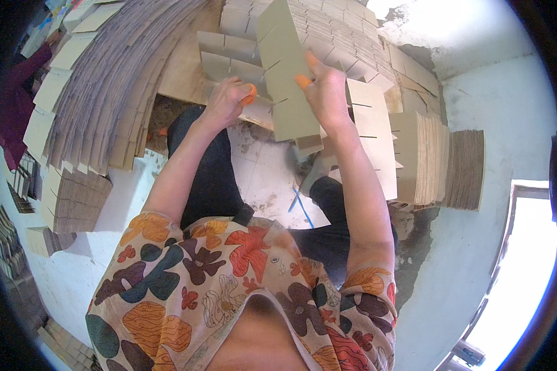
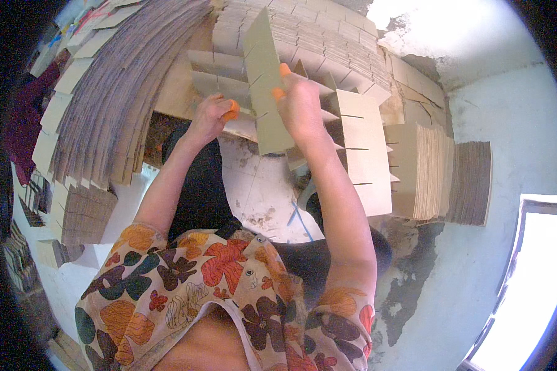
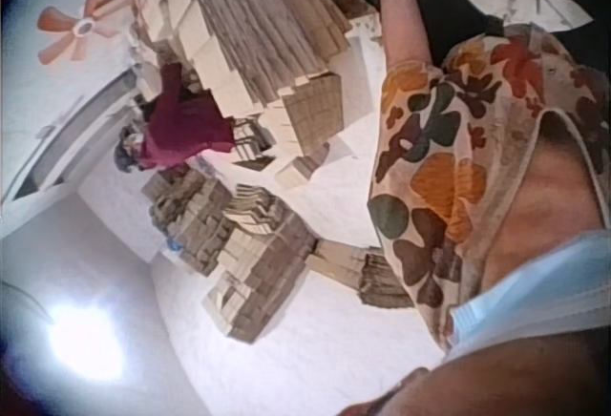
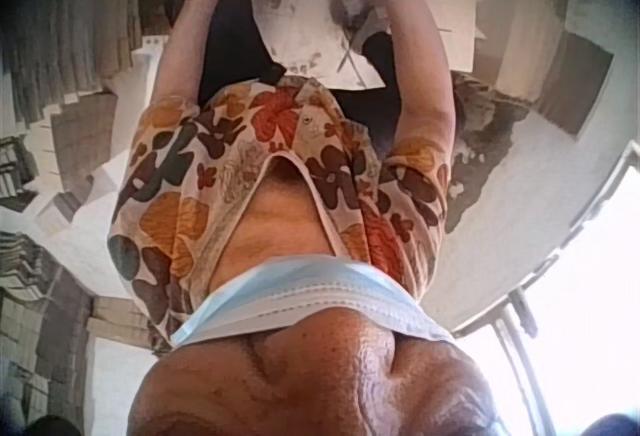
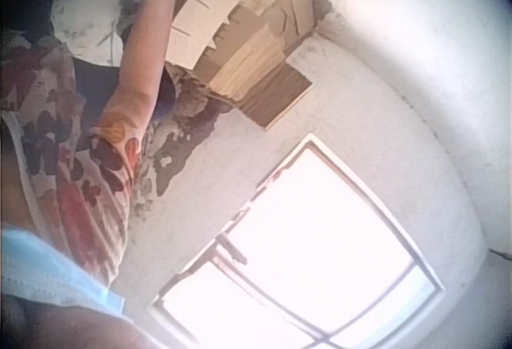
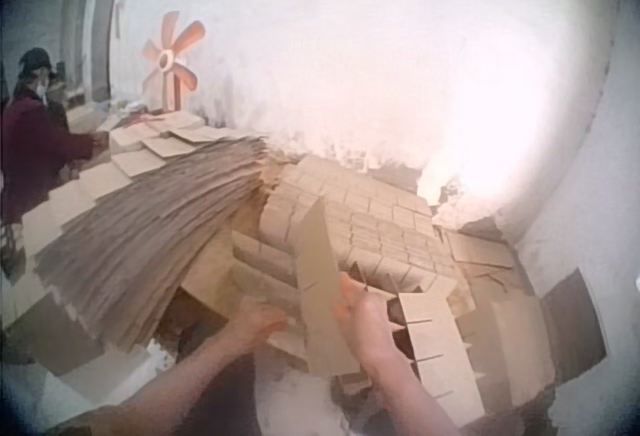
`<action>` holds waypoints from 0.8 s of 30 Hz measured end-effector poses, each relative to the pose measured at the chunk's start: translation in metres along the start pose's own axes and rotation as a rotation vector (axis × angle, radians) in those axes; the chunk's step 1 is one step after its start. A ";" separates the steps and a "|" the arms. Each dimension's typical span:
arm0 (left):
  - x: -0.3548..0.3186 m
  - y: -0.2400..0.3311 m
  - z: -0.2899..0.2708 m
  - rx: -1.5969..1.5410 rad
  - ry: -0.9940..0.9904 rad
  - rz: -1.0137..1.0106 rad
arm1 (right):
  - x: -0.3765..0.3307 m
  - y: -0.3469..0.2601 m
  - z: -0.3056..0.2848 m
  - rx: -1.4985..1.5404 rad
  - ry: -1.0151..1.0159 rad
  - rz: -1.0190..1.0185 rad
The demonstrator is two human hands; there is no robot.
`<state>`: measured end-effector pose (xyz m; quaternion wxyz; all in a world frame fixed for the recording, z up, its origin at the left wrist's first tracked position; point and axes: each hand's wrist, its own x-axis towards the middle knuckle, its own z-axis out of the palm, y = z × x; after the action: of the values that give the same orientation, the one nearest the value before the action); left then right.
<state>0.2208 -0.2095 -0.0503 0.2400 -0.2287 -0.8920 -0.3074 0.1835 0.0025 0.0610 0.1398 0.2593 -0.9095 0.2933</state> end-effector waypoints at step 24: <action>0.010 0.000 0.010 -0.095 0.024 -0.023 | -0.003 0.012 0.068 -0.190 -0.299 -0.082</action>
<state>0.2099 -0.2006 -0.0512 0.2359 -0.2259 -0.8760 -0.3550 0.1724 -0.0296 0.0009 0.0388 0.3224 -0.9325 0.1581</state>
